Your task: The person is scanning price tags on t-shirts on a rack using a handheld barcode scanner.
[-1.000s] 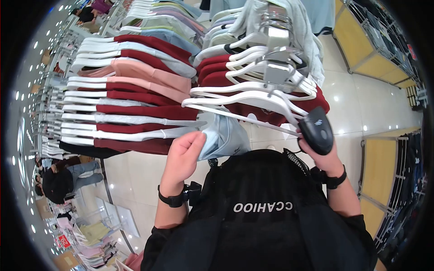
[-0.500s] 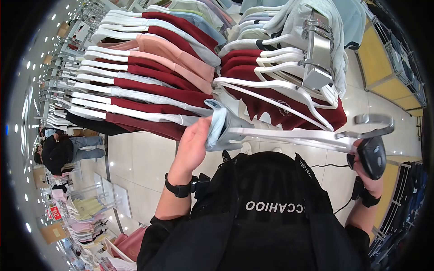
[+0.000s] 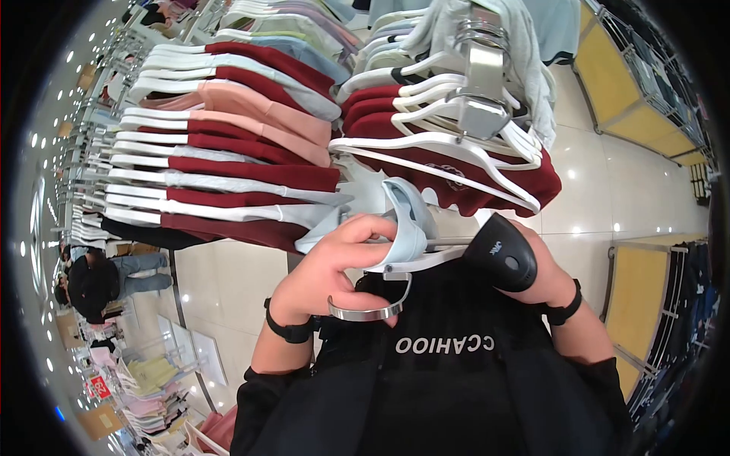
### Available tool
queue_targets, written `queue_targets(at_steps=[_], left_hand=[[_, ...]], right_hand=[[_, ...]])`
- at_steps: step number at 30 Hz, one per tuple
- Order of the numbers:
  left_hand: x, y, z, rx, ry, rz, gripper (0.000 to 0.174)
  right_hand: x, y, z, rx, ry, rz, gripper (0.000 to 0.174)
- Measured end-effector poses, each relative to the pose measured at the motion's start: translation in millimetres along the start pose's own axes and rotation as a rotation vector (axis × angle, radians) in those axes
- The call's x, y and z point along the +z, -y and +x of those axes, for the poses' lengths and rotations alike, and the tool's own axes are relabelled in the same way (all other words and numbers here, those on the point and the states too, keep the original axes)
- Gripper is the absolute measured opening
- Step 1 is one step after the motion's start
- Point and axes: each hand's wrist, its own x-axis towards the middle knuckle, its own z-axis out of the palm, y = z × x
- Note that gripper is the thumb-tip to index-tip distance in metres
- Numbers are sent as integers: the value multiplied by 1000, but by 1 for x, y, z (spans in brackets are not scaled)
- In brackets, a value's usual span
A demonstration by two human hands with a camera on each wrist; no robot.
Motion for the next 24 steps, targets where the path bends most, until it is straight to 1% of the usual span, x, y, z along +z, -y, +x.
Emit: queue_targets(at_steps=[1,2,3,4,5,6,8,9,10,12,14,15,17,18,19,20,21,23,24], left_hand=[[5,-3,4,3,-12,61,58],[8,-5,4,8,-6,59,58],[11,-6,5,3,18,151,53],[14,-7,7,-2,41,243,49],[20,-9,12,58,13,312,41],[24,-13,15,58,14,313,41],[31,-18,19,40,45,329,36],[33,-16,22,64,47,344,31],[33,-16,22,66,50,344,31],[33,-19,23,45,99,354,28],[33,-22,25,64,124,337,29],[34,-24,27,80,143,323,29],[39,-27,31,117,173,290,30],[42,-29,34,147,196,259,30],[44,-33,38,160,221,273,31],[47,-36,41,167,235,270,31],[50,-39,44,183,266,263,32],[59,-40,48,218,318,235,38],[61,-41,50,223,332,232,38]], right_hand=[[5,-2,-1,-1,-25,6,52],[8,-4,-4,-5,-49,12,50],[10,-7,-9,49,-34,49,49],[9,-9,-11,51,-38,47,49],[8,-11,-13,72,27,37,49],[7,-11,-15,91,93,28,49],[2,-14,-20,119,91,79,50],[-1,-15,-23,150,90,130,51],[-8,-14,-24,151,87,129,51],[-30,0,-25,209,111,392,51],[-56,13,-33,286,88,482,46],[-68,6,-45,305,83,446,54],[-88,3,-56,355,125,258,59],[-96,12,-45,307,179,185,57],[-95,25,-29,238,203,39,55],[-86,28,-15,230,216,26,52],[-73,28,-4,218,206,-58,49],[-43,22,14,40,81,38,43],[-34,18,20,68,122,9,43]])
